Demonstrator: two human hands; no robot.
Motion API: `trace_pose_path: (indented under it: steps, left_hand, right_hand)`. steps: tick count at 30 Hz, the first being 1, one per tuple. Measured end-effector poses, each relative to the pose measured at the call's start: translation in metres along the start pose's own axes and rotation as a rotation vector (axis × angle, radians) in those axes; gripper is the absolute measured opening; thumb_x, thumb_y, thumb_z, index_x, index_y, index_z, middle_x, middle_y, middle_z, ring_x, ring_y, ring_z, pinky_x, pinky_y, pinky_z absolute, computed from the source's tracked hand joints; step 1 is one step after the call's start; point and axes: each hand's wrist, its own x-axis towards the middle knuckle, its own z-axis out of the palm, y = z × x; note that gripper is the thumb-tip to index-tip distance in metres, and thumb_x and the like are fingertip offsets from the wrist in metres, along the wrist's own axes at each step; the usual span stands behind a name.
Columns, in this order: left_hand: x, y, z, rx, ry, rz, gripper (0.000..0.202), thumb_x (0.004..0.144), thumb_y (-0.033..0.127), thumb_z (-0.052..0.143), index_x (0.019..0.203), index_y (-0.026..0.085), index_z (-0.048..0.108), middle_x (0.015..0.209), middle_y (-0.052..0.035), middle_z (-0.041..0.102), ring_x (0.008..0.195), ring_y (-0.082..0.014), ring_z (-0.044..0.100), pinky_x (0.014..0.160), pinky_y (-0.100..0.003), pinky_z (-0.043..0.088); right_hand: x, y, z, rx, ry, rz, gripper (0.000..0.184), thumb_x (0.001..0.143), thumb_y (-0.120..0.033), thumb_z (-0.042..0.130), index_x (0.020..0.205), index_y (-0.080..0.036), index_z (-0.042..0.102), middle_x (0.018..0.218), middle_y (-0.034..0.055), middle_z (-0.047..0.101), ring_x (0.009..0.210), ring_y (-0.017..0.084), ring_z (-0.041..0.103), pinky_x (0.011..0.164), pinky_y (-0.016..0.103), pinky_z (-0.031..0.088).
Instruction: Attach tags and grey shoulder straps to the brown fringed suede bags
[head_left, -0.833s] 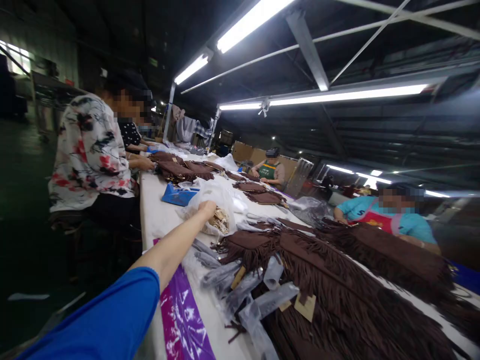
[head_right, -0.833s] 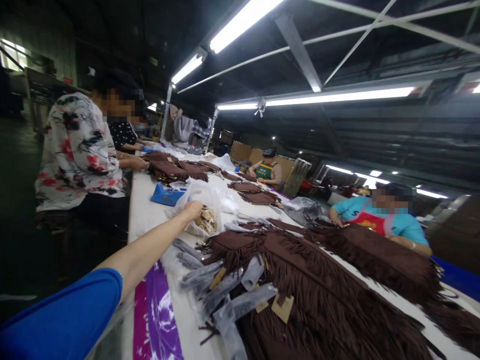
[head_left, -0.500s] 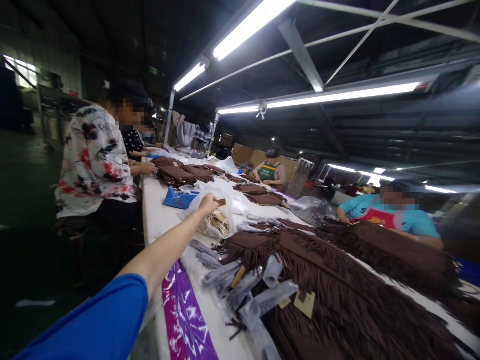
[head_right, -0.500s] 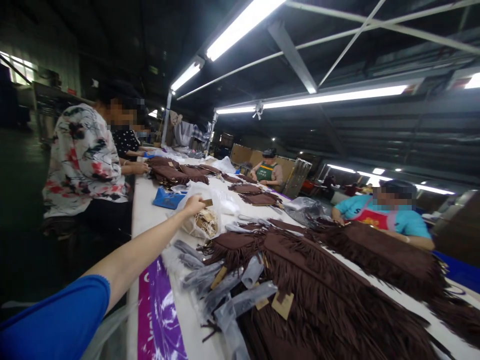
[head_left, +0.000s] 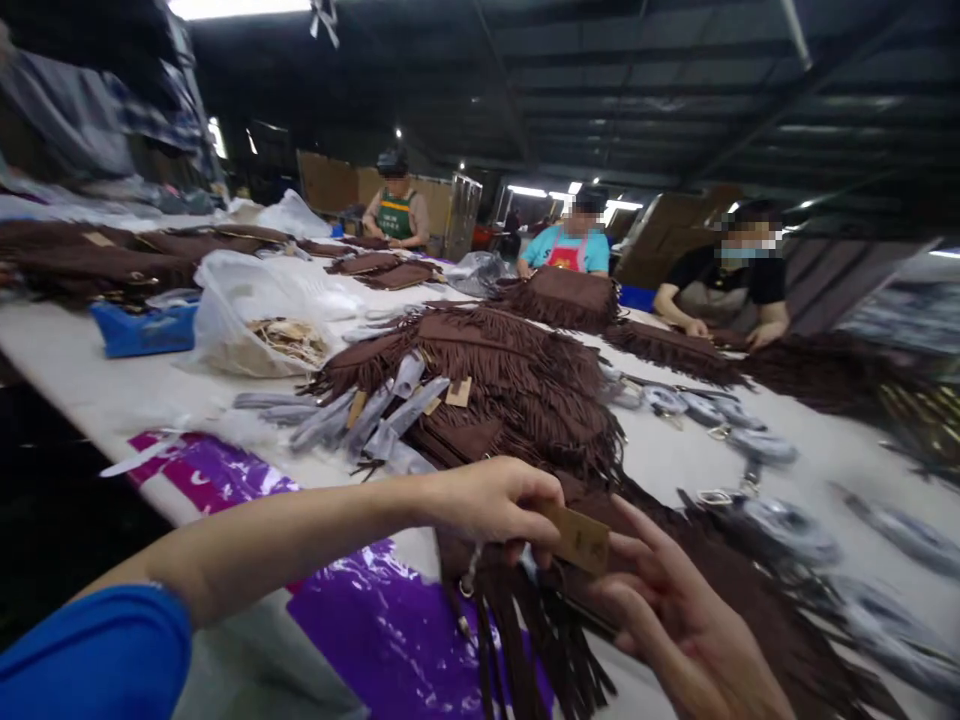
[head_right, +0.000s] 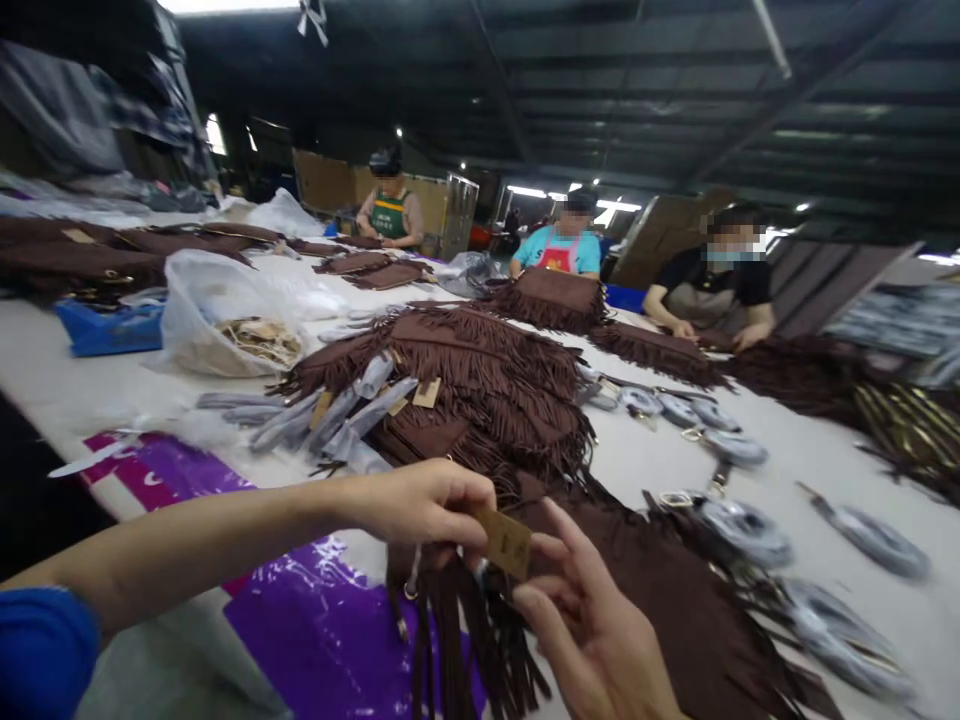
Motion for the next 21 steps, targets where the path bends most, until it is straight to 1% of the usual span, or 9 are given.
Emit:
trace_pose_path:
  steps: [2, 4, 8, 11, 13, 15, 17, 19, 21]
  left_hand:
    - [0.014, -0.006, 0.019, -0.038, -0.059, -0.024, 0.007, 0.081, 0.018, 0.061, 0.08, 0.017, 0.053, 0.061, 0.0062, 0.058, 0.044, -0.0061, 0.052, 0.043, -0.015, 0.037]
    - [0.023, -0.016, 0.023, -0.116, -0.088, -0.047, 0.011, 0.081, 0.022, 0.063, 0.081, 0.017, 0.054, 0.063, 0.005, 0.061, 0.044, -0.0069, 0.053, 0.042, -0.016, 0.037]
    - [0.026, -0.045, 0.013, -0.307, -0.113, -0.151, 0.026, 0.084, 0.039, 0.065, 0.084, 0.014, 0.06, 0.068, -0.0013, 0.067, 0.046, -0.0076, 0.056, 0.039, -0.015, 0.033]
    - [0.026, -0.067, 0.007, -0.48, -0.145, -0.239, 0.048, 0.086, 0.057, 0.057, 0.087, 0.01, 0.064, 0.064, -0.0048, 0.067, 0.046, -0.0098, 0.058, 0.042, -0.019, 0.039]
    - [0.025, -0.077, 0.008, -0.559, -0.165, -0.276, 0.053, 0.085, 0.061, 0.056, 0.09, 0.009, 0.065, 0.068, -0.0068, 0.069, 0.05, -0.0116, 0.061, 0.045, -0.02, 0.043]
    - [0.025, -0.082, 0.011, -0.566, -0.172, -0.287, 0.045, 0.08, 0.053, 0.066, 0.093, 0.009, 0.066, 0.073, -0.0074, 0.071, 0.057, -0.0127, 0.065, 0.049, -0.021, 0.047]
    - [0.023, -0.082, 0.015, -0.505, -0.158, -0.282, 0.036, 0.071, 0.036, 0.075, 0.094, 0.011, 0.066, 0.074, -0.0057, 0.071, 0.059, -0.0127, 0.065, 0.052, -0.021, 0.049]
    - [0.02, -0.078, 0.017, -0.398, -0.129, -0.286, 0.03, 0.065, 0.026, 0.075, 0.09, 0.012, 0.066, 0.07, -0.0028, 0.07, 0.054, -0.0115, 0.063, 0.05, -0.021, 0.048]
    - [0.015, -0.073, 0.019, -0.279, -0.077, -0.282, 0.022, 0.065, 0.023, 0.07, 0.083, 0.014, 0.064, 0.063, 0.0008, 0.066, 0.047, -0.0093, 0.057, 0.044, -0.019, 0.042]
  right_hand:
    - [0.007, -0.007, 0.005, 0.149, -0.023, 0.054, 0.04, 0.091, -0.052, 0.055, 0.116, -0.022, 0.064, 0.074, 0.0021, 0.071, 0.055, 0.016, 0.066, 0.051, 0.019, 0.056]
    - [0.009, -0.003, 0.005, 0.196, -0.008, 0.11, 0.032, 0.09, -0.051, 0.058, 0.096, -0.022, 0.068, 0.06, -0.0002, 0.066, 0.049, 0.014, 0.061, 0.047, 0.018, 0.052]
    - [-0.006, 0.026, -0.008, 0.268, 0.014, 0.213, 0.035, 0.088, -0.053, 0.061, 0.094, -0.019, 0.066, 0.059, 0.0018, 0.068, 0.047, 0.015, 0.06, 0.045, 0.019, 0.052]
    - [-0.021, 0.041, -0.014, 0.263, 0.074, 0.248, 0.036, 0.087, -0.054, 0.062, 0.094, -0.019, 0.066, 0.059, 0.002, 0.068, 0.047, 0.015, 0.06, 0.045, 0.021, 0.052]
    - [-0.028, 0.041, -0.015, 0.249, 0.118, 0.269, 0.036, 0.085, -0.055, 0.063, 0.093, -0.02, 0.066, 0.059, 0.0011, 0.067, 0.047, 0.015, 0.059, 0.045, 0.021, 0.052]
    - [-0.033, 0.038, -0.014, 0.242, 0.171, 0.294, 0.036, 0.084, -0.056, 0.064, 0.09, -0.021, 0.067, 0.057, -0.0003, 0.066, 0.045, 0.014, 0.057, 0.045, 0.021, 0.051]
    - [-0.038, 0.039, -0.014, 0.236, 0.198, 0.309, 0.036, 0.083, -0.056, 0.064, 0.089, -0.021, 0.067, 0.057, -0.001, 0.065, 0.046, 0.014, 0.057, 0.046, 0.021, 0.051]
    - [-0.045, 0.046, -0.017, 0.201, 0.173, 0.306, 0.037, 0.084, -0.058, 0.062, 0.09, -0.022, 0.066, 0.058, -0.001, 0.066, 0.047, 0.015, 0.059, 0.047, 0.021, 0.052]
    - [-0.054, 0.057, -0.022, 0.132, 0.124, 0.301, 0.038, 0.086, -0.06, 0.058, 0.092, -0.023, 0.065, 0.058, -0.0015, 0.066, 0.048, 0.016, 0.06, 0.048, 0.021, 0.052]
